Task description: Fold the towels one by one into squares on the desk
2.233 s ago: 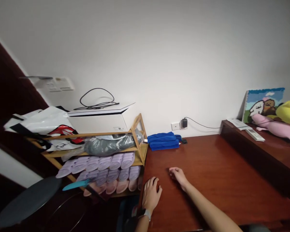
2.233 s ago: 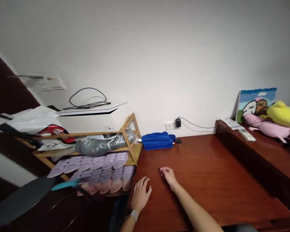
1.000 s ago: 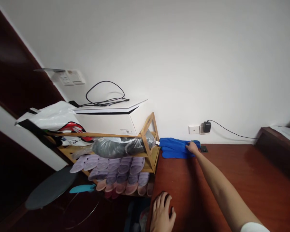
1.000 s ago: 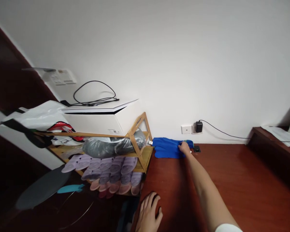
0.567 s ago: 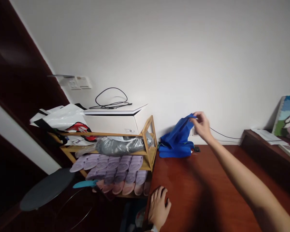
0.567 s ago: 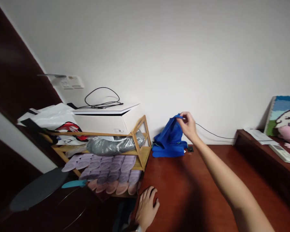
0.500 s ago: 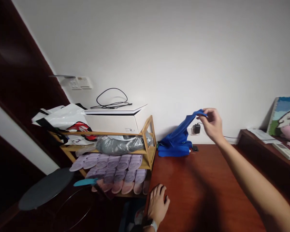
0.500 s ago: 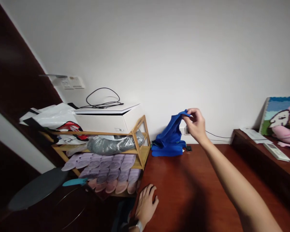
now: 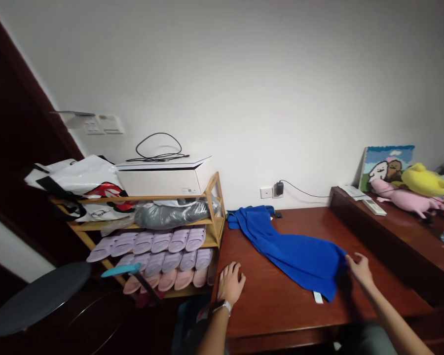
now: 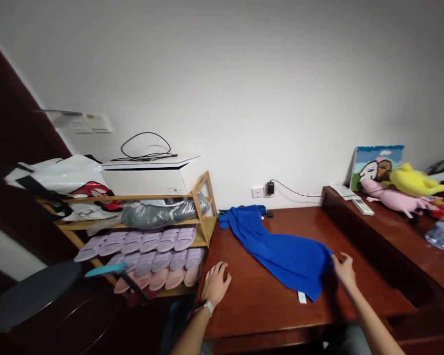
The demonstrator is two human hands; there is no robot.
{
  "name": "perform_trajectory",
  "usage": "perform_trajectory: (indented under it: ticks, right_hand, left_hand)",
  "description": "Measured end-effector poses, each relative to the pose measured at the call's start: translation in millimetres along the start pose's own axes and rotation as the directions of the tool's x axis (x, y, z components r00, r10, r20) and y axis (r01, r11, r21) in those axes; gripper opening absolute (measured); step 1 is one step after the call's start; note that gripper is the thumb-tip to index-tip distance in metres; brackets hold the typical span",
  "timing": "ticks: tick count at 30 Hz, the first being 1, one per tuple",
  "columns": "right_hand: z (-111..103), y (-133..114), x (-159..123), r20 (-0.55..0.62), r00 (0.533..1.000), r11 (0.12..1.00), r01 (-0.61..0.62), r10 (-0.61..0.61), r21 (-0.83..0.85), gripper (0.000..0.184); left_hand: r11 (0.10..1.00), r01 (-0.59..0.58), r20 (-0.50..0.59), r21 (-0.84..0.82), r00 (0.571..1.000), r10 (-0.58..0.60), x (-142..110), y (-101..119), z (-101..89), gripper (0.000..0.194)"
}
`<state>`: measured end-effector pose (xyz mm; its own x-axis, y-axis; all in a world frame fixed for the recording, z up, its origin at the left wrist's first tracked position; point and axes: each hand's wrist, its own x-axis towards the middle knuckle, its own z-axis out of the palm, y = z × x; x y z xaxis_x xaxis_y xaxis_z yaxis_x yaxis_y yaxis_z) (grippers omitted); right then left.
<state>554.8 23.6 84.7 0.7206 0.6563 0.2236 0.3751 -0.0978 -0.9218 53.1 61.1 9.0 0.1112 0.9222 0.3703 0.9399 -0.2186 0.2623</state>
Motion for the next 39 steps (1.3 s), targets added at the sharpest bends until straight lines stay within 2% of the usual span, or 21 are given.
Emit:
perform_trajectory:
  ticks: [1,2,3,4,5,7,8,9,12,16,18,19,21,24,27,30,32,34,36,37,39]
  right_hand:
    - [-3,14,-10,-0.018,0.999,0.994,0.04,-0.042,-0.101,0.037]
    - [-4,23,-22,0.022,0.993,0.979,0.118,-0.116,-0.167,0.032]
    - [-2,28,-38,0.111,0.971,0.957,0.227,-0.21,-0.182,0.027]
    - [1,29,-55,0.228,0.923,0.926,0.348,-0.31,-0.149,0.022]
    - [6,28,-73,0.348,0.85,0.888,0.45,-0.396,-0.09,0.017]
    - [17,21,-108,0.539,0.688,0.814,0.581,-0.486,-0.007,0.012]
    - [22,18,-122,0.59,0.633,0.78,0.625,-0.5,-0.01,0.013]
    - [26,17,-134,0.616,0.604,0.747,0.664,-0.505,-0.038,0.014]
    - [31,22,-153,0.626,0.571,0.65,0.749,-0.531,-0.132,0.026]
    - [30,28,-142,0.628,0.523,0.536,0.822,-0.576,-0.193,0.05]
    - [27,11,-122,0.604,0.528,0.482,0.838,-0.596,-0.257,0.051]
    - [23,-6,-110,0.587,0.532,0.451,0.842,-0.61,-0.295,0.049]
    - [10,-54,-84,0.542,0.528,0.377,0.849,-0.654,-0.371,0.046]
    - [-23,-145,-52,0.439,0.475,0.294,0.859,-0.762,-0.42,0.042]
    - [-59,-218,-39,0.235,0.475,0.348,0.834,-0.848,-0.429,0.038]
    - [-82,-248,-42,0.169,0.501,0.446,0.849,-0.849,-0.283,0.031]
    - [-86,-245,-53,0.219,0.528,0.518,0.849,-0.821,-0.105,0.025]
    - [-80,-231,-72,0.309,0.55,0.596,0.8,-0.776,0.073,0.02]
    - [-64,-214,-101,0.432,0.551,0.672,0.712,-0.714,0.203,0.018]
    - [-53,-207,-119,0.506,0.535,0.708,0.661,-0.677,0.248,0.019]
    - [-28,-196,-159,0.643,0.471,0.768,0.559,-0.604,0.312,0.019]
  left_hand:
    - [1.0,-0.002,-0.002,-0.001,1.0,0.002,0,0,0.7,0.037]
    - [1.0,-0.003,-0.002,-0.002,1.0,0.003,1,-1,1.6,0.036]
    - [1.0,-0.004,-0.001,-0.002,1.0,0.004,1,-2,2.4,0.036]
    - [1.0,-0.002,0.002,-0.001,1.0,0.002,2,-2,3.2,0.037]
    - [1.0,0.0,0.006,0.001,1.0,0.0,3,-2,3.6,0.037]
    - [1.0,-0.001,0.013,0.003,1.0,0.001,4,-2,3.7,0.036]
    - [1.0,-0.002,0.015,0.005,1.0,0.002,4,-2,3.2,0.036]
    - [1.0,-0.004,0.018,0.007,1.0,0.004,4,-1,2.6,0.036]
    - [1.0,-0.011,0.023,0.009,1.0,0.01,5,0,-0.1,0.035]
    - [1.0,-0.008,0.029,0.015,1.0,0.007,4,2,-3.2,0.035]
    - [1.0,-0.004,0.033,0.015,0.999,0.003,4,3,-3.9,0.035]
    - [1.0,0.0,0.034,0.011,0.999,0.0,4,3,-4.1,0.035]
    - [1.0,0.006,0.034,-0.002,0.999,-0.006,3,4,-4.0,0.036]
    - [1.0,0.007,0.031,-0.018,0.999,-0.006,3,5,-4.2,0.035]
    - [0.999,0.005,0.026,-0.038,1.0,-0.004,4,6,-7.1,0.035]
    - [0.997,-0.001,0.017,-0.074,1.0,0.002,6,7,-15.4,0.035]
    - [0.994,-0.013,0.01,-0.106,1.0,0.014,4,11,-24.2,0.031]
    - [0.991,-0.026,-0.001,-0.129,1.0,0.026,-7,26,-34.0,0.029]
    - [0.966,0.002,0.022,-0.26,1.0,0.004,-28,52,-41.8,0.045]
    - [0.91,0.053,0.064,-0.411,0.998,-0.029,-42,68,-44.1,0.053]
    - [0.636,0.221,0.244,-0.739,0.968,-0.053,-73,101,-46.5,0.068]
